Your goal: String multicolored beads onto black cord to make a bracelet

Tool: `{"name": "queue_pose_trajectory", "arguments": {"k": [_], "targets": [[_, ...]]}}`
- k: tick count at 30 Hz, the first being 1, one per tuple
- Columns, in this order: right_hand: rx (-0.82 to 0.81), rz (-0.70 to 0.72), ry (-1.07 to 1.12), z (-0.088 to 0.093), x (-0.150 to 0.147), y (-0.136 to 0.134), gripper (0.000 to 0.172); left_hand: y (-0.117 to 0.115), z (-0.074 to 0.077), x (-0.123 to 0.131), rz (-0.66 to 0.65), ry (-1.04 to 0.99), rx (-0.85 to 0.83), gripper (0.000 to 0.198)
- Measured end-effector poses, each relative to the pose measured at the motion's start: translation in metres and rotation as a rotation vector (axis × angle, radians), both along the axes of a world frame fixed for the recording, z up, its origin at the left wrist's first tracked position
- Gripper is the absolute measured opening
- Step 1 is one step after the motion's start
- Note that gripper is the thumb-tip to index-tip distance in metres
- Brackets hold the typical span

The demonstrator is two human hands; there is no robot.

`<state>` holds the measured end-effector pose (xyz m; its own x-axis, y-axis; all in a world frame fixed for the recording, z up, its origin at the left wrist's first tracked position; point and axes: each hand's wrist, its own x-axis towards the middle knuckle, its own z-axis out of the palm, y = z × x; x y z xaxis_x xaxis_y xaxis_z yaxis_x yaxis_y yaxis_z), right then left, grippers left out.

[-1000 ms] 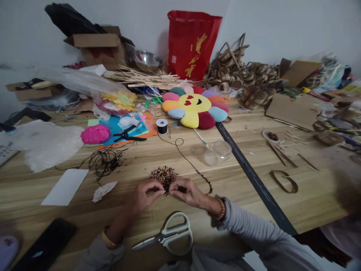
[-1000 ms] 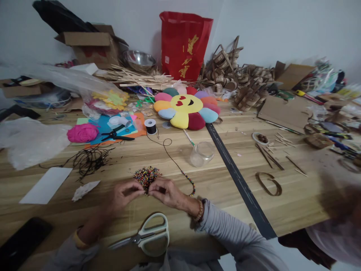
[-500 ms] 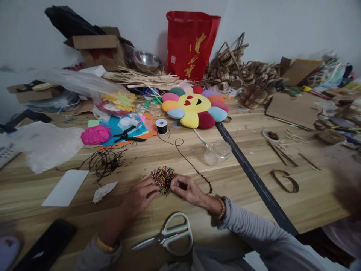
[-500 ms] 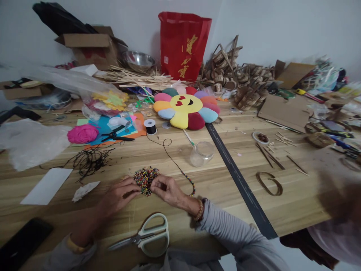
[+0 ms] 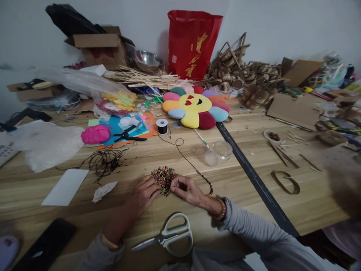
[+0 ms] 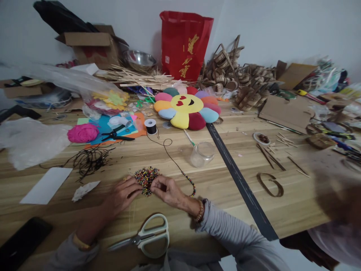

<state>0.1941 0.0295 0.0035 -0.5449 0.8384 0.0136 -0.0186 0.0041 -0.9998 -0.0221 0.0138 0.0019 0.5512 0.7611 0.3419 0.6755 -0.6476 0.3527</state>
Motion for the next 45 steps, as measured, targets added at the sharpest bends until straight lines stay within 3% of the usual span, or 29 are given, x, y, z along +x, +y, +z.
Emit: {"name": "queue_pose_trajectory", "arguments": {"k": [7,11,16,21,26,30,45], "targets": [[0.007,0.004,-0.007,0.001,0.0,0.0,0.041,-0.001,-0.005,0.003,0.017,0.023,0.035,0.026],[0.002,-0.002,-0.002,0.0,-0.001,0.0,0.041,0.0,-0.003,0.005,0.038,-0.107,0.035,0.018],[0.03,0.001,-0.01,0.002,0.0,0.0,0.039,0.0,0.003,0.008,0.098,-0.378,-0.06,0.011],[0.085,-0.029,-0.021,0.001,-0.001,0.0,0.035,-0.003,-0.006,0.01,0.214,-0.538,-0.277,0.008],[0.145,-0.034,-0.028,0.002,-0.002,-0.002,0.031,-0.002,-0.01,0.013,0.157,-0.658,-0.338,0.008],[0.23,-0.055,-0.069,0.002,-0.003,-0.004,0.026,0.0,-0.009,0.013,0.092,-0.695,-0.37,0.007],[0.437,-0.032,-0.151,-0.003,-0.002,-0.006,0.017,-0.002,-0.01,0.01,0.096,-0.644,-0.419,0.012]]}}
